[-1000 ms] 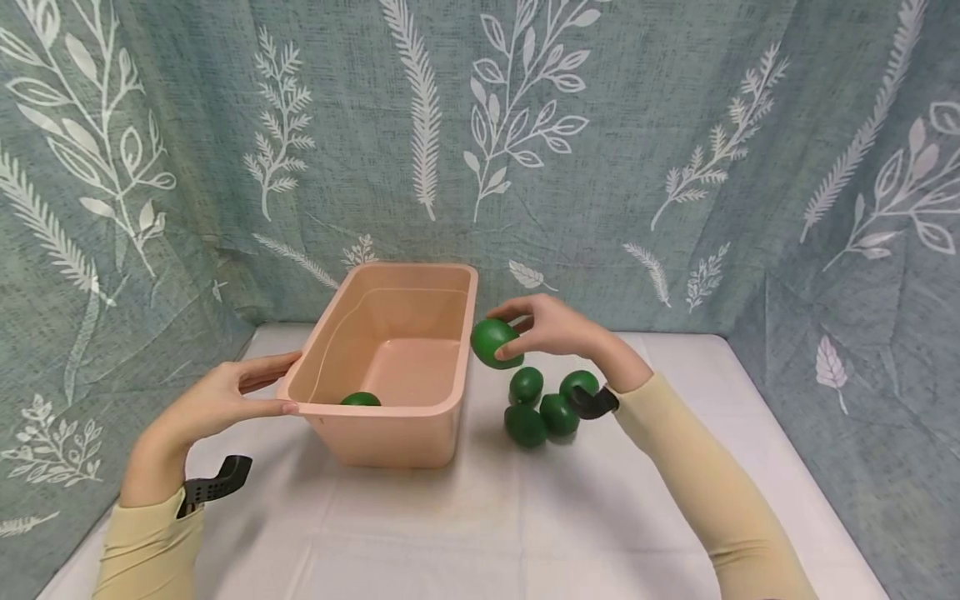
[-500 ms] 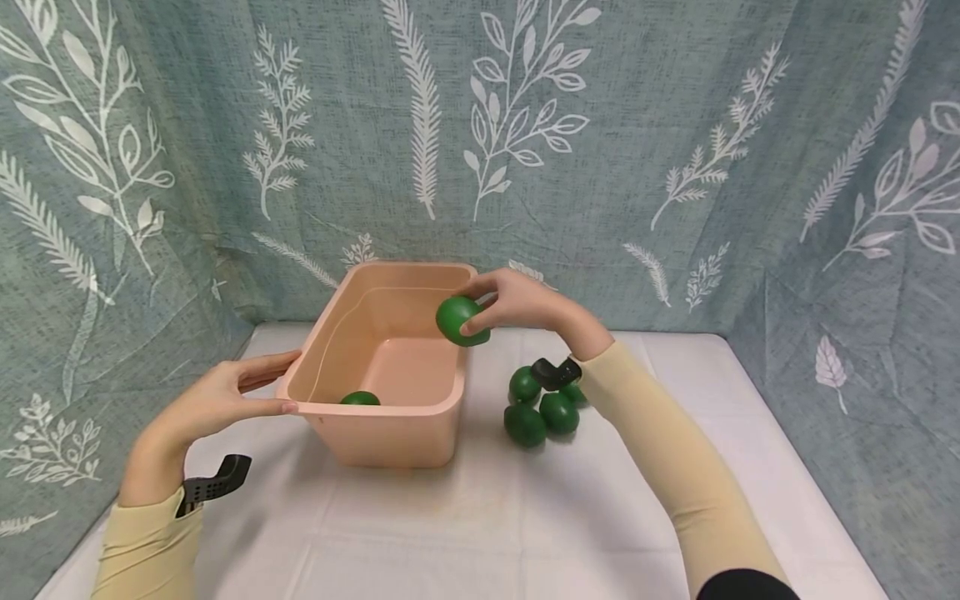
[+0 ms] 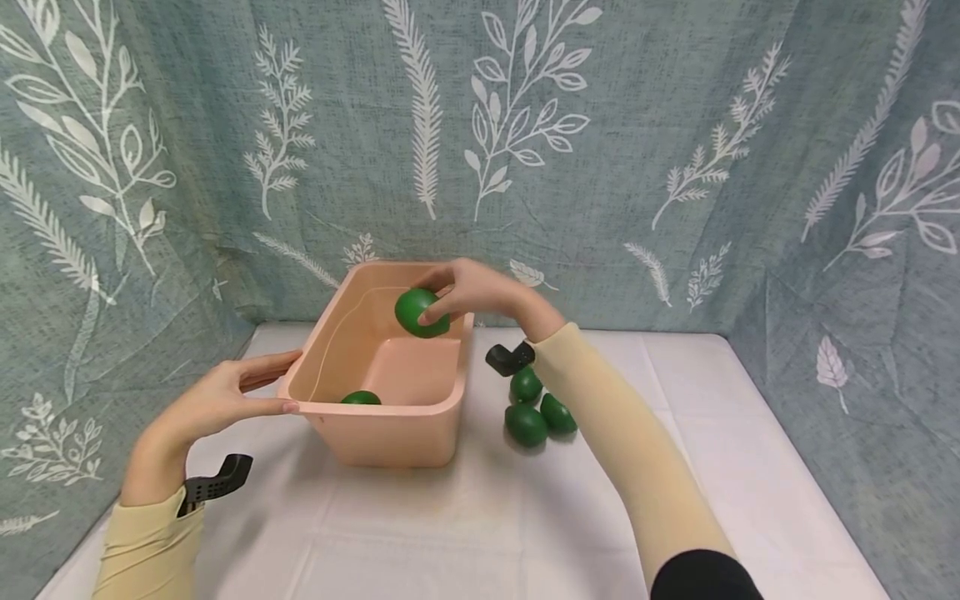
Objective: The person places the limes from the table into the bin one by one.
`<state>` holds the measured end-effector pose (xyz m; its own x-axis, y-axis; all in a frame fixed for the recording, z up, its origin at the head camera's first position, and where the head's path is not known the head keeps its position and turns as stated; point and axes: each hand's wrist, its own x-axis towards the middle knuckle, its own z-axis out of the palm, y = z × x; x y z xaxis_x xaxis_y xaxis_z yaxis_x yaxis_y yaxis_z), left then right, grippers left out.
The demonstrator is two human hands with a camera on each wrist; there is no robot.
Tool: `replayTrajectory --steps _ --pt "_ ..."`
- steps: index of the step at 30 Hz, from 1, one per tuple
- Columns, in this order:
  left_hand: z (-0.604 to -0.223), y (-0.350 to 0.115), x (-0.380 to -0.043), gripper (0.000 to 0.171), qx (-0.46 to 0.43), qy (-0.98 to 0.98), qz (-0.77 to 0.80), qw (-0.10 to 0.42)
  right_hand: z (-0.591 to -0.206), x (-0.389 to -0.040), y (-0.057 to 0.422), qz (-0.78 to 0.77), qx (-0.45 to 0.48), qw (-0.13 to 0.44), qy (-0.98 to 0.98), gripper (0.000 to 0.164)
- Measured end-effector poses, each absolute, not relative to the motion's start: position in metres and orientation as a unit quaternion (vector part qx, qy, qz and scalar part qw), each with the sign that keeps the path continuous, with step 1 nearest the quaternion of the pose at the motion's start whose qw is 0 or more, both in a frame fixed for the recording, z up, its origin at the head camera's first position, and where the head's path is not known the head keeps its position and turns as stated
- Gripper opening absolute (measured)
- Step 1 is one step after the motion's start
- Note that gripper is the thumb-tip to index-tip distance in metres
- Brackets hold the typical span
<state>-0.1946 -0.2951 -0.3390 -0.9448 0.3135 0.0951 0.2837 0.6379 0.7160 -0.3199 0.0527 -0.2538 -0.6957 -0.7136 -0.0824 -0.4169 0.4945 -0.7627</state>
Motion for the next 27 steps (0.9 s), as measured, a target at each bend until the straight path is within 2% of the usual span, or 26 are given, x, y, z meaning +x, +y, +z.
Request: replayTrajectory --steps 14,27 --pt "-0.340 -0.297 -0.196 0.075 0.165 0.902 0.398 0.021 -0.266 -0.333 0.021 -0.430 -0.319 0.230 0.812 0.057" --pt "-0.339 -0.294 -0.194 0.074 0.164 0.904 0.394 0.018 -0.269 -0.333 0.064 -0.433 -0.315 0.181 0.825 0.053"
